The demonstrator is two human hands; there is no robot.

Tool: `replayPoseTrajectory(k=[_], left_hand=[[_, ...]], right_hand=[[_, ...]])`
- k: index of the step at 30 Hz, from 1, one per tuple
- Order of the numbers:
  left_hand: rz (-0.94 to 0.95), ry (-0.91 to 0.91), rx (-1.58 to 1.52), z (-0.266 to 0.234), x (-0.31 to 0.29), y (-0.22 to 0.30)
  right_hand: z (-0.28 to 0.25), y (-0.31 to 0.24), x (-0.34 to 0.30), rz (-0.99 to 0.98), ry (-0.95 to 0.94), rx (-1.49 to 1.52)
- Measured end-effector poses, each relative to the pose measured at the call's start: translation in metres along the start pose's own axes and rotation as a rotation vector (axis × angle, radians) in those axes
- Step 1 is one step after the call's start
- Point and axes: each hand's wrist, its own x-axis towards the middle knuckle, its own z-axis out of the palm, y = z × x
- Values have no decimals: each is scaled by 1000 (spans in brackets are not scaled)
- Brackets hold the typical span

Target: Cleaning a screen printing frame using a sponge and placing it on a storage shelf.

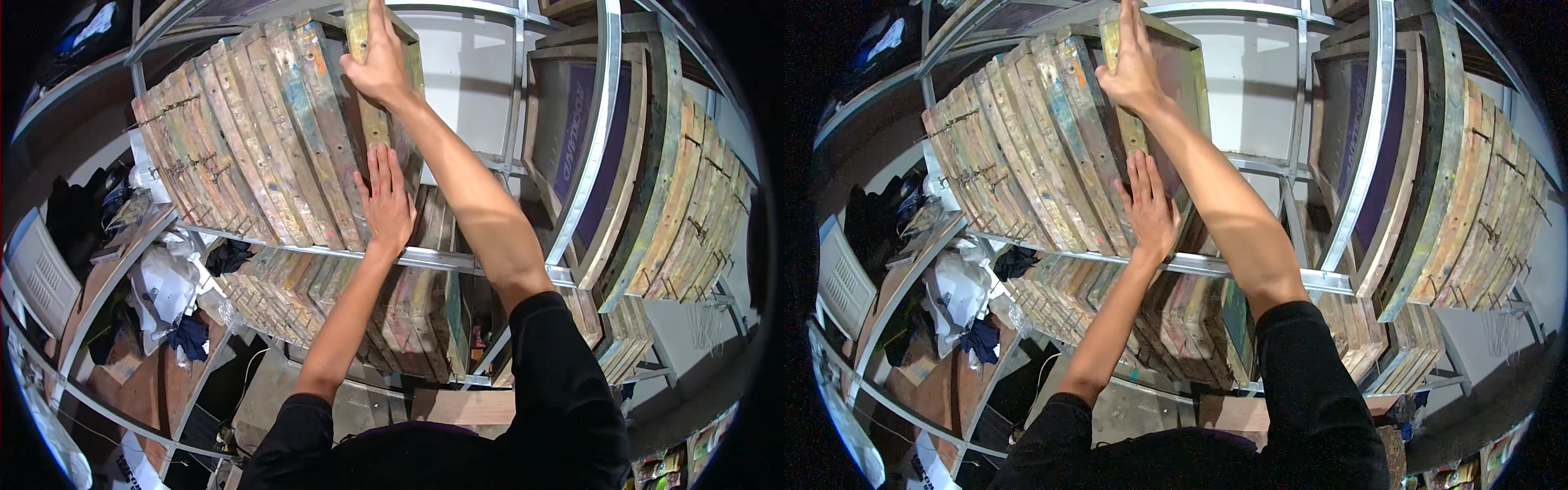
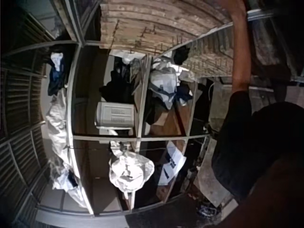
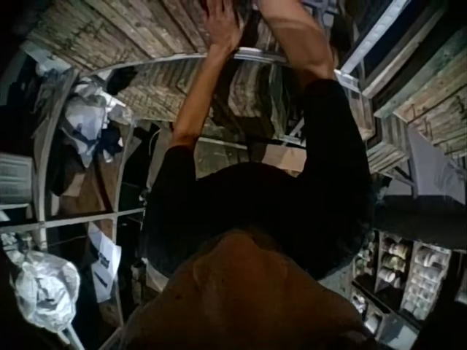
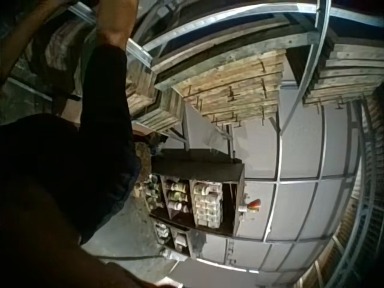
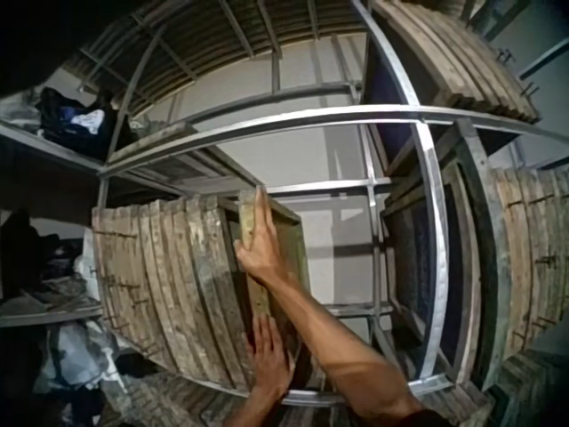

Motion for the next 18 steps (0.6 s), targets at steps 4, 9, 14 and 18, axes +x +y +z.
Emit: replayPoseTrajectory(k=[4, 9, 14, 18], left_hand=[[-34, 12, 50, 0, -3, 1], [-96, 89, 62, 6, -7, 9], [-127, 150, 118, 7, -11, 1], [-160, 93, 37, -4, -18, 10]], right_hand=[[13, 14, -1, 17, -72, 69], [30, 37, 1, -272, 41, -231], [47, 9, -24, -161, 56, -177], [40, 6, -28, -158, 39, -225]])
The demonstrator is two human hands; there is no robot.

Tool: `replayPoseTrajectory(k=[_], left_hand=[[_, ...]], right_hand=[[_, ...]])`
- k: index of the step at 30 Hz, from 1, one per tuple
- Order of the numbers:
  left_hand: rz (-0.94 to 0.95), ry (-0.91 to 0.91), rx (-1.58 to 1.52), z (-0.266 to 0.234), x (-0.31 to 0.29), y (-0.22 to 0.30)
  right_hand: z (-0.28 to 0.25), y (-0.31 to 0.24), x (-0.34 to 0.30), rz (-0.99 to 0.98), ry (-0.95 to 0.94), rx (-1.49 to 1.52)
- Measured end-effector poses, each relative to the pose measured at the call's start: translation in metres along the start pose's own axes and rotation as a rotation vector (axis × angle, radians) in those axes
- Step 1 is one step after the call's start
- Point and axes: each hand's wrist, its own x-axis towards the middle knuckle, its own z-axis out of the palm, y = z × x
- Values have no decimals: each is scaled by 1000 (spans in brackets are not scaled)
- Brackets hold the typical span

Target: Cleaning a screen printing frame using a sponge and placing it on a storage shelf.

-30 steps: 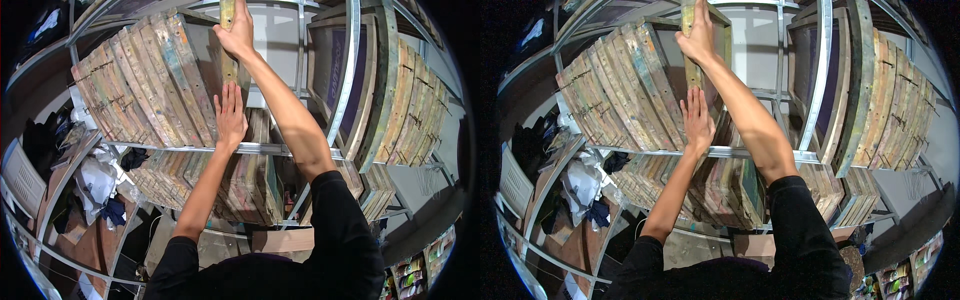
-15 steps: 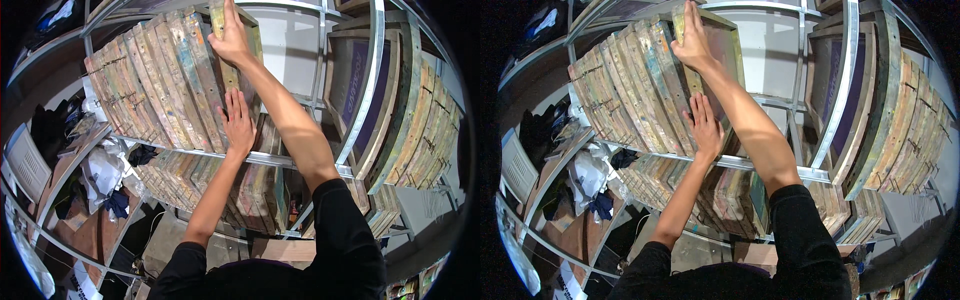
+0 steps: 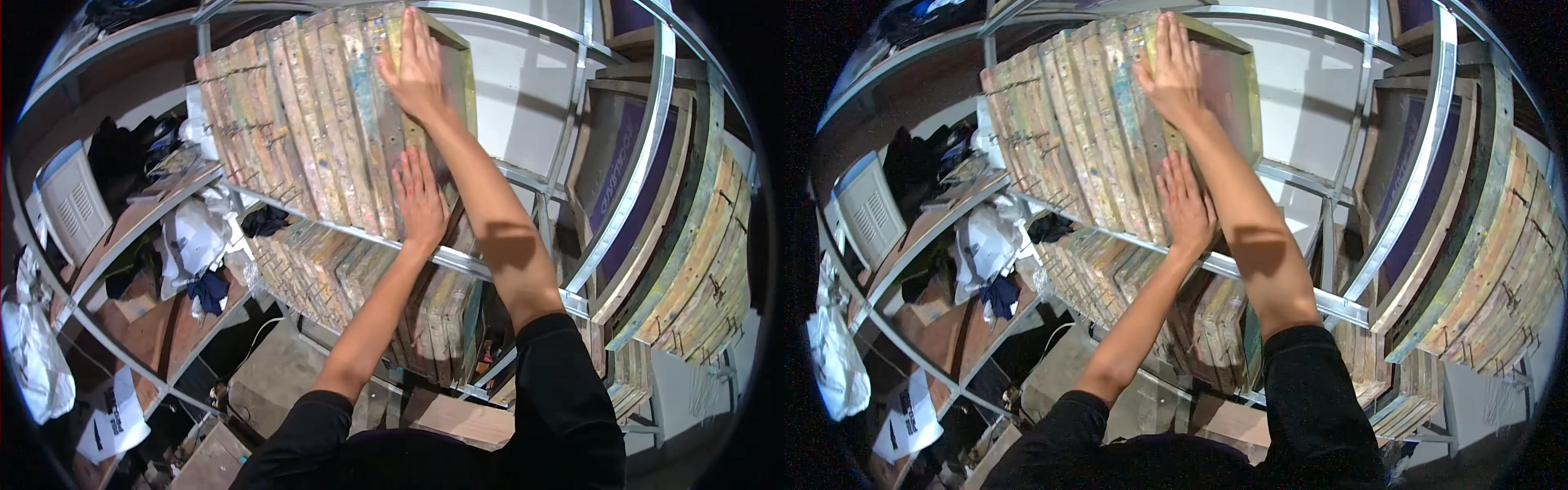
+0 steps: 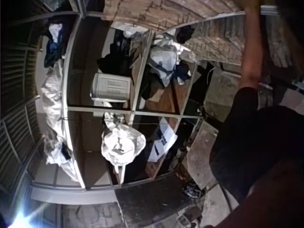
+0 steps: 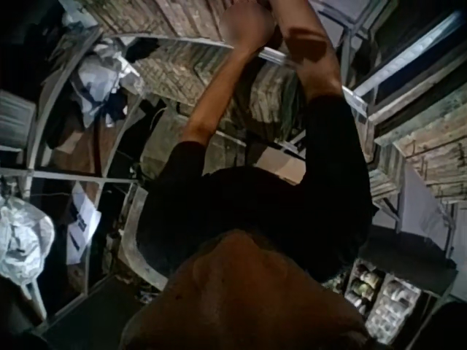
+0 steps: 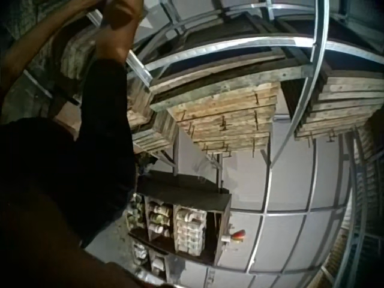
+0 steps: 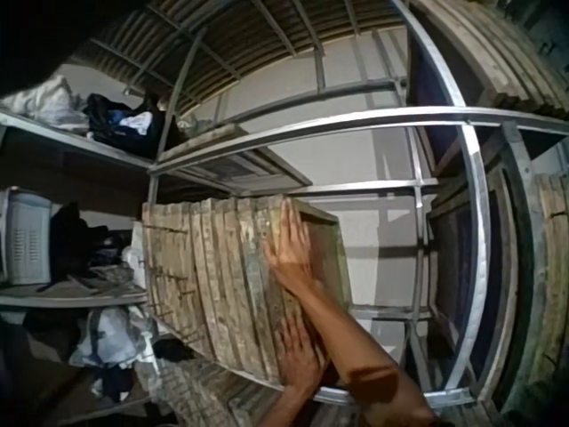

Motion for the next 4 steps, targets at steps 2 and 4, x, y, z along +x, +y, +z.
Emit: replayPoseTrajectory(k=[2, 4], left_hand=[[-36, -100, -116, -17, -9, 2], [-60, -140, -151, -35, -13, 4]], right_hand=[[-4, -1, -2, -12, -53, -181], [-4, -8, -1, -25, -76, -247]])
